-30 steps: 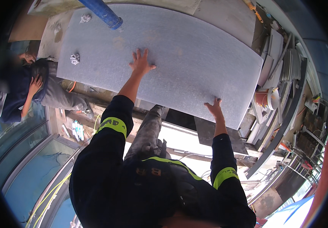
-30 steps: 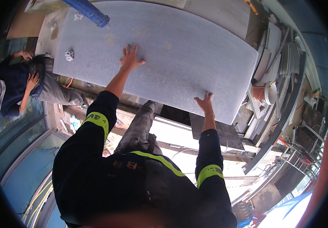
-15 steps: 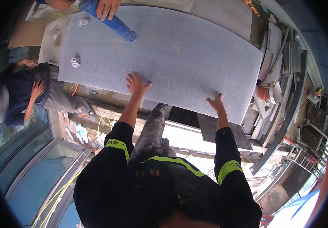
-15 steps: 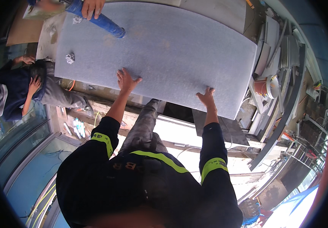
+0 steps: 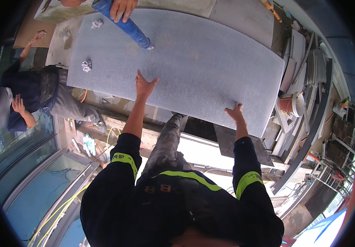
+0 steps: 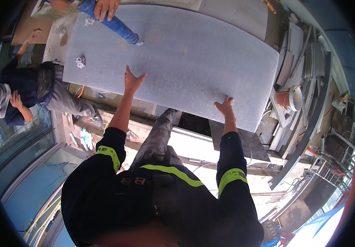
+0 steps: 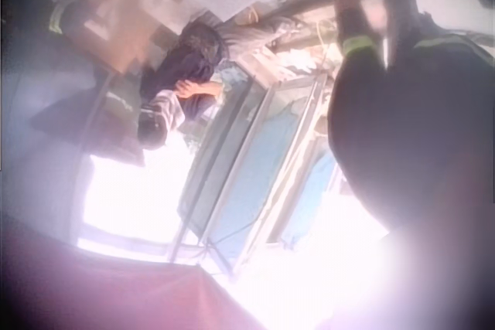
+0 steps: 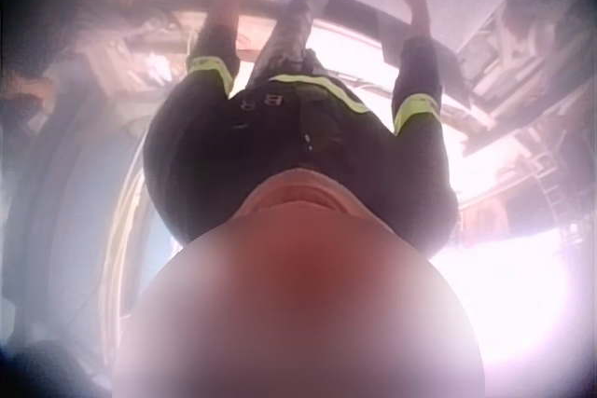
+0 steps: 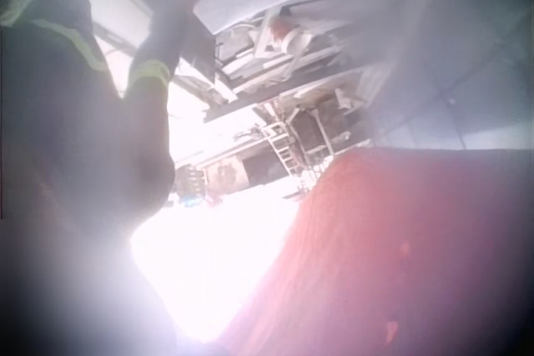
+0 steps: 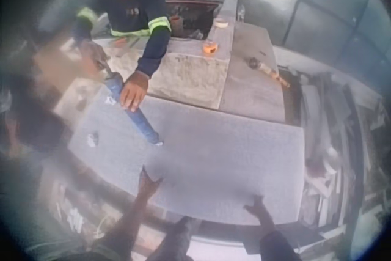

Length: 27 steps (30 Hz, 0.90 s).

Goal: The person uses an angle grinder to cut a large stone slab, then lifts and positions it onto a workbench. Another worker applies adhesive to the slab while the person holds it in place.

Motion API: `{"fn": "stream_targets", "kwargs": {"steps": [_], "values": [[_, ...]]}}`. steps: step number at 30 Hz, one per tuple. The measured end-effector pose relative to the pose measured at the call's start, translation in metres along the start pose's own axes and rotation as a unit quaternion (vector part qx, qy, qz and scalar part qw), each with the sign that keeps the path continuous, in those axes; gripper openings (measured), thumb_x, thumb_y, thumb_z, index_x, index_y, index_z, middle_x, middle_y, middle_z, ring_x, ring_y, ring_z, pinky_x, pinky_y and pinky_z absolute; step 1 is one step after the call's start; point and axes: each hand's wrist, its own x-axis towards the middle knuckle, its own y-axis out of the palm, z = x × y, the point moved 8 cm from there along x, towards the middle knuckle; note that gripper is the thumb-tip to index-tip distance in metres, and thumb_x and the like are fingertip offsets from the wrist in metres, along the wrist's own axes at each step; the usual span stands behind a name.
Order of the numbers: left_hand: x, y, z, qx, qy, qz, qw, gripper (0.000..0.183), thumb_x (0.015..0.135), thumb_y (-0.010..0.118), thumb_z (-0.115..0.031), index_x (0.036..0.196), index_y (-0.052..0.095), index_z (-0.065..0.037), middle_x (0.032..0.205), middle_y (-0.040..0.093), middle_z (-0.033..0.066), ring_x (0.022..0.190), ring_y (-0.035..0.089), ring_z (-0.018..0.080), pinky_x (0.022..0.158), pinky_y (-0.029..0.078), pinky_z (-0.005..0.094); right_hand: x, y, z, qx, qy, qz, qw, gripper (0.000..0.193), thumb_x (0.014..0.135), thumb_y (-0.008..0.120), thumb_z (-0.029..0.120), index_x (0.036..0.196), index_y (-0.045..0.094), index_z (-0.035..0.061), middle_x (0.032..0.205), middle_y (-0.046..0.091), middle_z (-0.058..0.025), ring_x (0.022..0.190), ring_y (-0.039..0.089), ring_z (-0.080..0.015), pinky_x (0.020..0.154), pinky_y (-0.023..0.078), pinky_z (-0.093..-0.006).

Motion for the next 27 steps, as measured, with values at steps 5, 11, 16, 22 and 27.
{"fn": "stream_targets", "kwargs": {"steps": [5,11,16,22,27], "values": [[0.041,-0.07,-0.048,-0.119,0.137,-0.153,0.971,0.13,0.082,0.095,-0.045,0.169,0.015,0.008,0.167,0.034,0.0367,0.156,0.036,0.0521,0.127,0.037,0.0517,-0.001,0.0,-0.002,0.02,0.017,0.025,0.999,0.125,0.078,0.083,0.045,0.167,0.019,-0.0148,0.171,0.003,-0.0432,0.163,0.014,-0.0571,0.133,0.026,-0.0496],[0.08,-0.131,-0.112,-0.266,0.184,-0.137,0.936,0.128,0.081,0.097,-0.037,0.169,0.016,0.009,0.171,0.029,0.0348,0.16,0.033,0.048,0.128,0.036,0.0492,0.001,0.002,-0.003,-0.008,0.019,0.002,1.0,0.124,0.078,0.082,0.043,0.167,0.017,-0.0153,0.171,0.003,-0.0425,0.162,0.015,-0.0596,0.132,0.028,-0.0518],[0.099,-0.119,-0.089,-0.273,0.122,-0.107,0.948,0.127,0.081,0.097,-0.035,0.169,0.016,0.009,0.171,0.031,0.0326,0.16,0.034,0.0455,0.128,0.036,0.0488,0.0,0.004,-0.002,-0.012,0.018,0.003,1.0,0.125,0.08,0.082,0.044,0.168,0.015,-0.0142,0.171,0.001,-0.0427,0.162,0.013,-0.0607,0.132,0.028,-0.0535],[0.046,0.003,0.051,0.081,-0.072,0.046,0.993,0.152,0.07,0.098,-0.063,0.17,0.008,0.007,0.172,0.017,0.0385,0.163,0.021,0.0512,0.13,0.033,0.0576,-0.012,0.003,0.003,-0.019,0.041,0.005,0.999,0.125,0.084,0.08,0.047,0.171,0.01,-0.0081,0.174,-0.003,-0.0421,0.164,0.014,-0.0564,0.132,0.027,-0.0549],[0.009,0.033,0.104,0.172,-0.153,0.079,0.97,0.166,0.062,0.098,-0.071,0.175,-0.009,-0.013,0.176,-0.013,0.0366,0.167,-0.004,0.0495,0.125,0.023,0.0766,-0.016,-0.026,0.001,-0.011,0.021,-0.054,0.998,0.12,0.086,0.079,0.049,0.172,0.013,-0.0041,0.178,0.001,-0.0367,0.167,0.012,-0.0492,0.133,0.027,-0.0567]]}}
